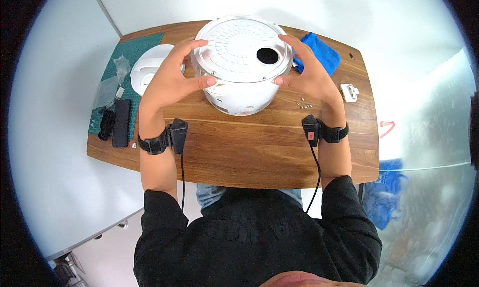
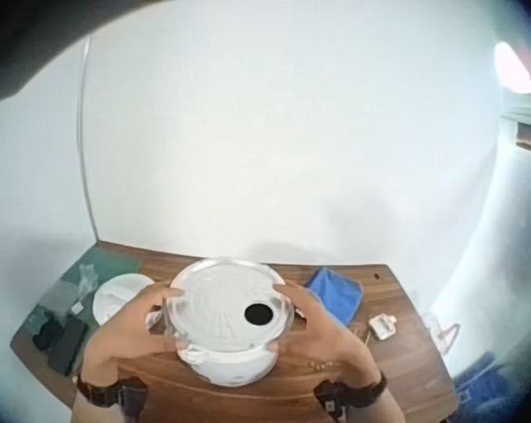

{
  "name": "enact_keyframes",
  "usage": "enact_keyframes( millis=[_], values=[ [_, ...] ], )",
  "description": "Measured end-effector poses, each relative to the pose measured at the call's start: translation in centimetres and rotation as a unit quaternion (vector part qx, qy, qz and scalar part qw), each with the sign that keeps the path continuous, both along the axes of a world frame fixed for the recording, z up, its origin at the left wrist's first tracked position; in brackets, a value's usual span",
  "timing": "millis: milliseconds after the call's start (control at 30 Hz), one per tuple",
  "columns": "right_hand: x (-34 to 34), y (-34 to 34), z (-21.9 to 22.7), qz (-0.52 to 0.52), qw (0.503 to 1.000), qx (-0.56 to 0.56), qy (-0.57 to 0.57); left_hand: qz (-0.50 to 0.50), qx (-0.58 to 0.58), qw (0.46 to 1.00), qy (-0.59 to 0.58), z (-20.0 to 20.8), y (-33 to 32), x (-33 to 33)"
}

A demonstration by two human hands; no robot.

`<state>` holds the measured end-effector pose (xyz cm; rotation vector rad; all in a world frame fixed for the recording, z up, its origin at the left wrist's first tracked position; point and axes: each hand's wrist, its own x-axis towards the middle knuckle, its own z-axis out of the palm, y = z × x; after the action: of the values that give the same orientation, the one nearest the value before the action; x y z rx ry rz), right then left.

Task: The person uses a screwdriver to remove screws from the lid of a white rice cooker, then wipes the rim with a blue cloth. The person removes the lid and inner pot, places them aside, and continues unscrewing components from the cooker's base.

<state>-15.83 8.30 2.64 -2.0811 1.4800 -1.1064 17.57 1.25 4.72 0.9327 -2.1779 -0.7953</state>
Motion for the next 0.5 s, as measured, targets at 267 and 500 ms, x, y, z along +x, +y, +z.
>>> enact_keyframes(
  millis=[267,500],
  values=[
    [-0.15,-0.44,0.02,0.013,0.998,-0.020,-0.051,-0.010,-0.061,0.998,-0.007,-0.14,0.17,-0.20],
    [-0.01,-0.98,0.19,0.018,0.993,-0.030,-0.113,-0.010,-0.059,0.998,0.021,-0.42,-0.12,-0.22]
  ],
)
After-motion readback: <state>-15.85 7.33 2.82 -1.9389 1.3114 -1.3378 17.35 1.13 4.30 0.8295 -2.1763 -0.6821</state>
